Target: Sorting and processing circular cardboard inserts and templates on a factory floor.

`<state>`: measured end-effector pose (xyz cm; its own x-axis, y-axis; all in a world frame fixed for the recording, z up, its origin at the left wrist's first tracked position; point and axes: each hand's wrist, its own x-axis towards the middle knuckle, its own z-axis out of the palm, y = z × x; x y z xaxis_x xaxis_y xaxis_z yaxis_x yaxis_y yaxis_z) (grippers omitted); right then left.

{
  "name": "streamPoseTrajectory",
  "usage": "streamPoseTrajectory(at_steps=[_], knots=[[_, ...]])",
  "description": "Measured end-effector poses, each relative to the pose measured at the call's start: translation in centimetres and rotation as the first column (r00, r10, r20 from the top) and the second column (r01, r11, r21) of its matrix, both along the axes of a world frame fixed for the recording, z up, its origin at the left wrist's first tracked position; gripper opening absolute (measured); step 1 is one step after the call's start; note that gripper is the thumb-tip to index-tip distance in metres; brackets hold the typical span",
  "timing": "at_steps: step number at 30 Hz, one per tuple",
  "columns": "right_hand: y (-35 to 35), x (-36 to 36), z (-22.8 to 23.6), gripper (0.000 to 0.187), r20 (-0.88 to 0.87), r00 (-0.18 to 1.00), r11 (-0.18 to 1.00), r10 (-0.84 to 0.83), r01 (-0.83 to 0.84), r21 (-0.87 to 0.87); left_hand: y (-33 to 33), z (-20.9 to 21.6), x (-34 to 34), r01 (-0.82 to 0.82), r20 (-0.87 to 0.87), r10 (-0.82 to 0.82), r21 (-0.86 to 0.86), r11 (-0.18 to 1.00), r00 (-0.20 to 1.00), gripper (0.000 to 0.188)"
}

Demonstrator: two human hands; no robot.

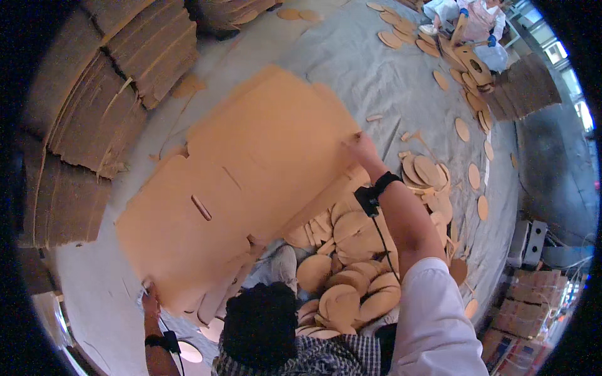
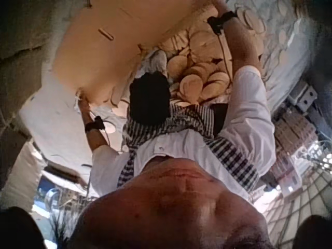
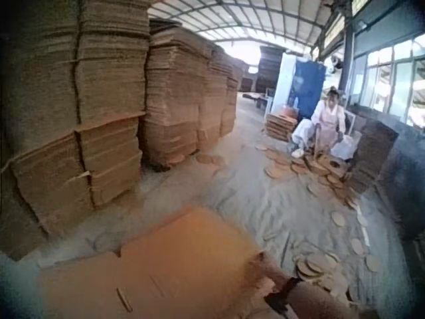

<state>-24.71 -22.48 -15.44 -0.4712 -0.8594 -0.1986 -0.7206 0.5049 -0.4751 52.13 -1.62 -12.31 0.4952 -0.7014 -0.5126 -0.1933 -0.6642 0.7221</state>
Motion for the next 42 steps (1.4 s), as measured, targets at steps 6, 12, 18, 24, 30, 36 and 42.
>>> streamPoseTrajectory(at_steps=[6, 12, 18, 24, 30, 36, 42], knots=[[8.3, -3.1, 2.1, 0.067, 0.328, 0.934, 0.988, -0.141, 0.112, 0.105, -1.6, 3.9, 2.6, 0.199, 0.093, -0.224, 0.223, 0.954, 0.970, 0.032], [13.9, -3.0, 18.6, 0.054, 0.605, 0.797, 0.981, -0.008, 0.124, -0.150, -3.6, 14.3, 0.4, 0.075, -0.139, -0.155, -0.461, 0.884, 0.978, 0.033], [24.1, -2.5, 35.4, 0.064, 0.831, 0.546, 0.862, 0.105, 0.367, -0.350, -5.9, 26.0, 1.0, -0.121, -0.611, -0.302, -0.551, 0.825, 0.731, 0.040], [40.7, -0.5, 48.8, 0.054, 0.357, 0.926, 0.402, -0.119, 0.374, -0.836, -9.8, 32.1, 0.3, 0.248, -0.064, -0.601, -0.872, 0.422, 0.797, 0.028], [60.7, 5.1, 58.6, 0.046, 0.401, 0.814, 0.011, -0.420, 0.447, -0.895, -9.2, 42.3, -9.8, 0.221, -0.053, -0.598, -0.900, 0.375, 0.800, 0.032], [76.4, 9.0, 53.6, 0.061, 0.494, 0.864, 0.159, -0.103, 0.504, -0.849, -8.0, 39.1, -18.1, 0.506, 0.189, -0.693, -0.814, 0.285, 0.695, 0.028], [86.2, 8.7, 39.4, 0.067, 0.772, 0.546, 0.235, -0.325, 0.837, -0.493, -1.5, 33.4, -25.6, 0.740, 0.039, -0.929, -0.617, 0.268, 0.369, 0.030]])
